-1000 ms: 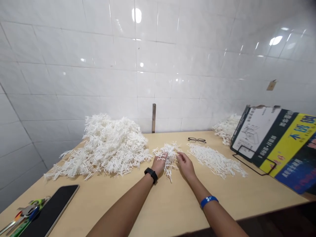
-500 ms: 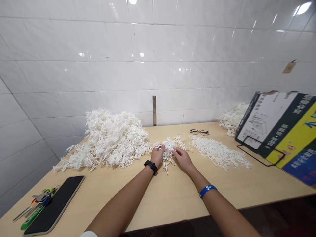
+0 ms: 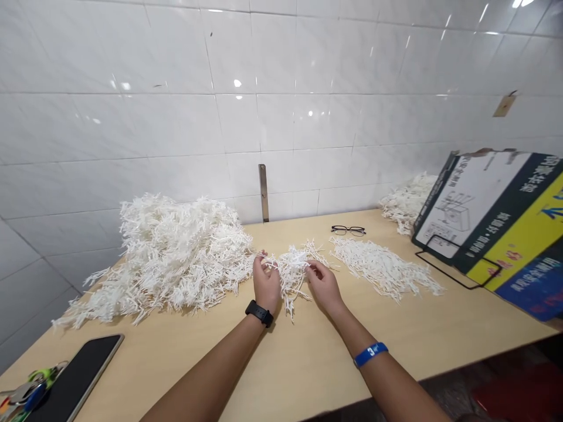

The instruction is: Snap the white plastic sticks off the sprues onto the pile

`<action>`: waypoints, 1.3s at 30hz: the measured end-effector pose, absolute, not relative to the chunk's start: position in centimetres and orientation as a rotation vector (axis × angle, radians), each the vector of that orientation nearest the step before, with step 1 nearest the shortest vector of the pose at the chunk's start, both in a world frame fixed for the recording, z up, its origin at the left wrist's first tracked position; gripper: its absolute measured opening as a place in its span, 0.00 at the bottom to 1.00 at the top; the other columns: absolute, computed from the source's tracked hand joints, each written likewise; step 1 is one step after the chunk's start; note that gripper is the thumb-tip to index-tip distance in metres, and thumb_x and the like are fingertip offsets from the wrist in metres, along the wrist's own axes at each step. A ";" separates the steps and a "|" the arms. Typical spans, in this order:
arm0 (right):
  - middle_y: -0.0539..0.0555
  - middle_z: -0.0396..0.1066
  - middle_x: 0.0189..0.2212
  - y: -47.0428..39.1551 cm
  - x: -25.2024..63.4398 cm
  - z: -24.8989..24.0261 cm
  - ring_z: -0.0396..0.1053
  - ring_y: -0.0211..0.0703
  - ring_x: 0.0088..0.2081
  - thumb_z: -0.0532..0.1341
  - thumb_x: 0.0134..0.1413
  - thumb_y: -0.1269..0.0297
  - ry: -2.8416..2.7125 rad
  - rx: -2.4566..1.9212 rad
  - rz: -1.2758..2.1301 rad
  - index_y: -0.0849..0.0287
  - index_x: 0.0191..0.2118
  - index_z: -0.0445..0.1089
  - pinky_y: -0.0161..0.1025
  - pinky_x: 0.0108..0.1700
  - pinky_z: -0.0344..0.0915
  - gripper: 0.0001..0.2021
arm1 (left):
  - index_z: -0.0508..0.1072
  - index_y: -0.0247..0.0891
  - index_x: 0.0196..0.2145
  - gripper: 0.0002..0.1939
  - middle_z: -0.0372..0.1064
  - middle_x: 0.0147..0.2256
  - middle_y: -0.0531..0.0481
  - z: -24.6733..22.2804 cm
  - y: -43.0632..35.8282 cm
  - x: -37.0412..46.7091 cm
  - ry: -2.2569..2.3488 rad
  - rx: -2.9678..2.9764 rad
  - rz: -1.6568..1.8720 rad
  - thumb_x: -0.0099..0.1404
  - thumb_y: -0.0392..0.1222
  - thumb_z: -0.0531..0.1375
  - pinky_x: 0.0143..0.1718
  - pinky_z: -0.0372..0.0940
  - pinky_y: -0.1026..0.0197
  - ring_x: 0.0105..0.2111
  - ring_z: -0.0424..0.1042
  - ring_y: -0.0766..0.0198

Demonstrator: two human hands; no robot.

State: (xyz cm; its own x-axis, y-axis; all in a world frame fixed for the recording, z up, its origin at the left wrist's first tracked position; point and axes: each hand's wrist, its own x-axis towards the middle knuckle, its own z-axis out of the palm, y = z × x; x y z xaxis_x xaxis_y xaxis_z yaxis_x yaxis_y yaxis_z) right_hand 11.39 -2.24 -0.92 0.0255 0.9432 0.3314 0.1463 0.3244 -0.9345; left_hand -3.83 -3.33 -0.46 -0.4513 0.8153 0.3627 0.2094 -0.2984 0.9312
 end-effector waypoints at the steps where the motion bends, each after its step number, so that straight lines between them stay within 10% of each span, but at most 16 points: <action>1: 0.54 0.69 0.29 -2.3 11.5 -0.9 0.63 0.42 0.30 0.58 0.52 0.50 -1.406 -1.086 0.841 0.61 0.38 0.70 0.37 0.33 0.61 0.18 | 0.60 0.42 0.55 0.23 0.61 0.53 0.41 -0.2 -3.5 -3.8 1.509 1.316 1.853 0.62 0.35 0.55 0.42 0.67 0.60 0.47 0.68 0.60; 11: 0.52 0.68 0.27 -2.9 11.8 -1.1 0.63 0.42 0.29 0.56 0.54 0.53 -1.483 -1.162 0.730 0.60 0.37 0.69 0.38 0.34 0.62 0.15 | 0.66 0.41 0.53 0.21 0.63 0.56 0.41 5.6 -4.5 -5.9 1.294 1.932 2.399 0.65 0.29 0.49 0.60 0.58 0.47 0.59 0.61 0.56; 18: 0.56 0.73 0.32 -2.8 11.3 -1.2 0.67 0.45 0.34 0.53 0.55 0.59 -1.621 -1.072 0.706 0.60 0.34 0.71 0.39 0.37 0.62 0.13 | 0.69 0.39 0.49 0.17 0.73 0.46 0.46 4.3 -4.6 -3.7 1.010 3.013 1.013 0.64 0.28 0.51 0.61 0.57 0.47 0.46 0.71 0.61; 39: 0.47 0.61 0.22 0.6 11.0 -0.6 0.57 0.35 0.25 0.61 0.52 0.52 -1.886 -1.031 1.000 0.59 0.27 0.67 0.34 0.28 0.55 0.15 | 0.75 0.38 0.36 0.10 0.71 0.44 0.45 -0.3 -1.1 -6.0 1.330 2.233 1.298 0.60 0.29 0.57 0.49 0.68 0.55 0.44 0.72 0.59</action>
State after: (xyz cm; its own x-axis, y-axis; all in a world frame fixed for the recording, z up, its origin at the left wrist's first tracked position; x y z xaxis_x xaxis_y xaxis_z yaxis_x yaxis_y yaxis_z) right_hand 11.01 0.60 -0.62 -0.3923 0.8882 0.2394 0.3000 0.3695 -0.8795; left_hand -5.99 -1.06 -0.33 0.1925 0.7988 0.5700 0.5894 -0.5585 0.5837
